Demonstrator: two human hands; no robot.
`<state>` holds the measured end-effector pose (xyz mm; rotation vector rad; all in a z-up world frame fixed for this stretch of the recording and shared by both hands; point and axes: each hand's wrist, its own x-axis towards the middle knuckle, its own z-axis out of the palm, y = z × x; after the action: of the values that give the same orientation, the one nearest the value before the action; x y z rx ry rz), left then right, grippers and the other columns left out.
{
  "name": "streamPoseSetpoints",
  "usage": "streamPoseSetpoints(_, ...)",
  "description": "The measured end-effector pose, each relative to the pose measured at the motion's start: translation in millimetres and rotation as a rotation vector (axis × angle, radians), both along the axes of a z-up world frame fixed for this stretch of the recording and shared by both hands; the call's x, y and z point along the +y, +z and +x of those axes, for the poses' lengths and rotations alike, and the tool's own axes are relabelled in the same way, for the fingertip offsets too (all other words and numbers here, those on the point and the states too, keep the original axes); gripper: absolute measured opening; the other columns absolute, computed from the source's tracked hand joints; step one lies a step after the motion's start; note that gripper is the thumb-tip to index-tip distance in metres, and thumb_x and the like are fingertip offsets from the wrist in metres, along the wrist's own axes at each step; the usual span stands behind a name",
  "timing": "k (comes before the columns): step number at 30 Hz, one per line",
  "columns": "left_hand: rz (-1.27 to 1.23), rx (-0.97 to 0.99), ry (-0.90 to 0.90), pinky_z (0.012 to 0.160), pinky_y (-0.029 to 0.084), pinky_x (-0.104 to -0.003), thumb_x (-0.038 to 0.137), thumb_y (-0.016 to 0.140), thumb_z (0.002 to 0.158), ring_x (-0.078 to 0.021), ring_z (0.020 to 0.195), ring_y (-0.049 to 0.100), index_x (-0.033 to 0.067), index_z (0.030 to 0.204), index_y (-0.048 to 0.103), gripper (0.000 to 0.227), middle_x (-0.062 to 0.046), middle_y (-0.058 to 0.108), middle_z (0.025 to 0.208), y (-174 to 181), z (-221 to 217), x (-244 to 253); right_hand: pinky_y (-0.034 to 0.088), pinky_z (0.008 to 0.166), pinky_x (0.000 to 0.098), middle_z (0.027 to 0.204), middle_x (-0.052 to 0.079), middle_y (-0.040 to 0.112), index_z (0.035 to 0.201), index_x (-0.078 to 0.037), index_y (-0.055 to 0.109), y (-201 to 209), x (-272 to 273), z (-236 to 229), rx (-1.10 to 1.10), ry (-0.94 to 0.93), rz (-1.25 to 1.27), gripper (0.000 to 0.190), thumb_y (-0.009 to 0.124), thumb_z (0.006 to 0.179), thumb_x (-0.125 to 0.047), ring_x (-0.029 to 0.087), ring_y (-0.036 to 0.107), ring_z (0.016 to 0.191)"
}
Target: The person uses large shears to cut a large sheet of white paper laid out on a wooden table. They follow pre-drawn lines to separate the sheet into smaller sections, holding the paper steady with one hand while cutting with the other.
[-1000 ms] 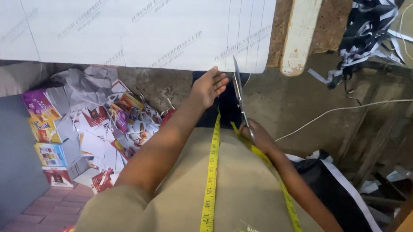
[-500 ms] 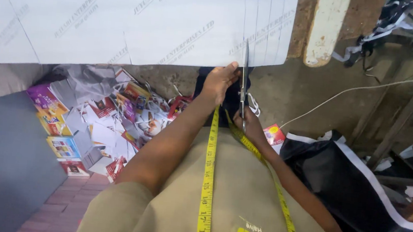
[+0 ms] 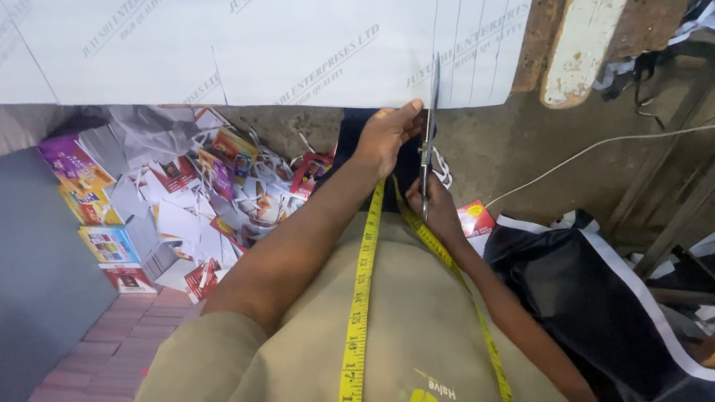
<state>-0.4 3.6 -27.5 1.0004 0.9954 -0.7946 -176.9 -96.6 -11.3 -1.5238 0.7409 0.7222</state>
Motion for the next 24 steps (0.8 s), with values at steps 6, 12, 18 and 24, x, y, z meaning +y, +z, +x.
streamPoseSetpoints(6,0.000,-0.024,-0.038,0.092,0.064,-0.039,0.026,0.095,0.086,-0.0223,0.085,0.075,0.0032,0.099,0.069,0.037,-0.005,0.065,0.080,6.3,1.3,-0.1,0.053,0.083,0.0469,0.090,0.016,0.069,0.108,-0.011,0.069,14.0,4.6,8.3,-0.006,-0.017,-0.035,0.030,0.077,0.096,-0.037,0.032,0.068,0.090)
streamPoseSetpoints(12,0.004,-0.020,-0.047,0.091,0.065,-0.041,0.027,0.097,0.084,-0.0227,0.082,0.073,0.0001,0.102,0.070,0.042,-0.007,0.065,0.080,-1.6,-0.8,2.0,0.052,0.084,0.0521,0.093,0.024,0.070,0.107,-0.006,0.067,10.0,4.6,6.5,0.003,-0.048,-0.074,0.034,0.074,0.101,-0.039,0.040,0.070,0.093)
streamPoseSetpoints(18,-0.006,-0.023,-0.083,0.091,0.063,-0.037,0.029,0.096,0.085,-0.0207,0.083,0.073,0.0003,0.100,0.070,0.042,-0.007,0.065,0.080,12.5,6.1,1.4,0.053,0.080,0.0500,0.087,0.019,0.072,0.102,-0.011,0.068,7.6,10.5,4.3,0.059,-0.018,-0.127,0.034,0.073,0.103,-0.044,0.038,0.072,0.091)
streamPoseSetpoints(24,0.009,-0.011,-0.095,0.093,0.063,-0.039,0.030,0.096,0.084,-0.0223,0.084,0.071,-0.0022,0.102,0.070,0.045,-0.009,0.065,0.082,25.9,10.5,0.7,0.055,0.080,0.0529,0.087,0.020,0.074,0.100,-0.013,0.068,-11.5,7.7,-11.8,0.083,0.049,-0.195,0.040,0.073,0.103,-0.053,0.044,0.074,0.093)
